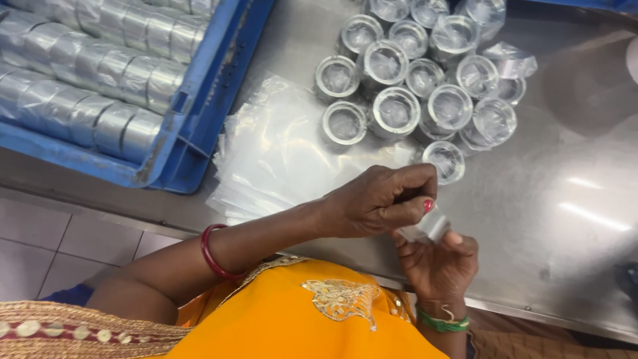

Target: Packing cylindrical metal parts into small plastic bags and organizing them into blue storage crates on a metal table.

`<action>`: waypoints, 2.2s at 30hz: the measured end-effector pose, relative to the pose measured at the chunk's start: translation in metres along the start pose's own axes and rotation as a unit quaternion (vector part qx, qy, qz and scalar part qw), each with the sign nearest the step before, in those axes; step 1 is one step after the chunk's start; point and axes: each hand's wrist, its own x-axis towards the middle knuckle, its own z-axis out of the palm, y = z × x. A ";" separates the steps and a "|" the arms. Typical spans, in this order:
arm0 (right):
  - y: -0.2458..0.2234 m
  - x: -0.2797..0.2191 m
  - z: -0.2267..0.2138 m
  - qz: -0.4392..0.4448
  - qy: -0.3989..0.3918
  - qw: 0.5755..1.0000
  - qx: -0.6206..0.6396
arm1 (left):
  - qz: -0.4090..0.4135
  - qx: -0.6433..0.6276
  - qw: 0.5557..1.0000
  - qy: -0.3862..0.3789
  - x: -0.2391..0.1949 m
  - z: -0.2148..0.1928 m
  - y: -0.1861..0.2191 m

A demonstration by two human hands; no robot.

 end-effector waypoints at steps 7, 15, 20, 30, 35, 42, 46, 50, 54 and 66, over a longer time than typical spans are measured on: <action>0.013 0.006 0.007 -0.005 -0.005 0.996 -0.084 | 0.109 0.347 0.932 -0.003 -0.001 0.019 -0.010; 0.026 0.003 0.062 -0.108 -0.035 0.941 -0.320 | 0.196 0.404 0.893 -0.026 -0.031 0.033 -0.005; 0.030 0.006 0.067 -0.134 -0.126 0.937 -0.298 | 0.198 0.372 0.907 -0.001 -0.034 0.023 0.005; 0.011 0.010 0.052 -0.244 -0.019 0.721 -0.649 | -0.096 0.048 0.994 0.009 -0.024 -0.025 0.037; 0.028 0.023 0.023 -0.046 0.049 0.969 -0.236 | 0.011 0.406 0.913 -0.047 -0.032 -0.057 -0.017; 0.031 0.016 0.003 -0.204 -0.041 0.885 -0.417 | -0.022 0.459 0.888 0.029 -0.008 -0.018 -0.061; 0.012 0.007 0.034 -0.293 0.046 0.678 -0.672 | -0.083 0.417 0.903 0.060 0.013 0.004 -0.028; 0.014 0.012 0.021 -0.246 0.132 0.718 -0.637 | -0.184 0.209 0.960 0.017 0.012 0.008 -0.020; -0.007 0.021 0.007 -0.090 0.250 0.773 -0.577 | -0.058 0.200 0.975 0.080 0.016 -0.015 -0.006; -0.080 0.090 0.014 -0.178 0.104 0.734 -0.647 | 0.066 0.461 0.874 0.138 0.053 -0.062 0.023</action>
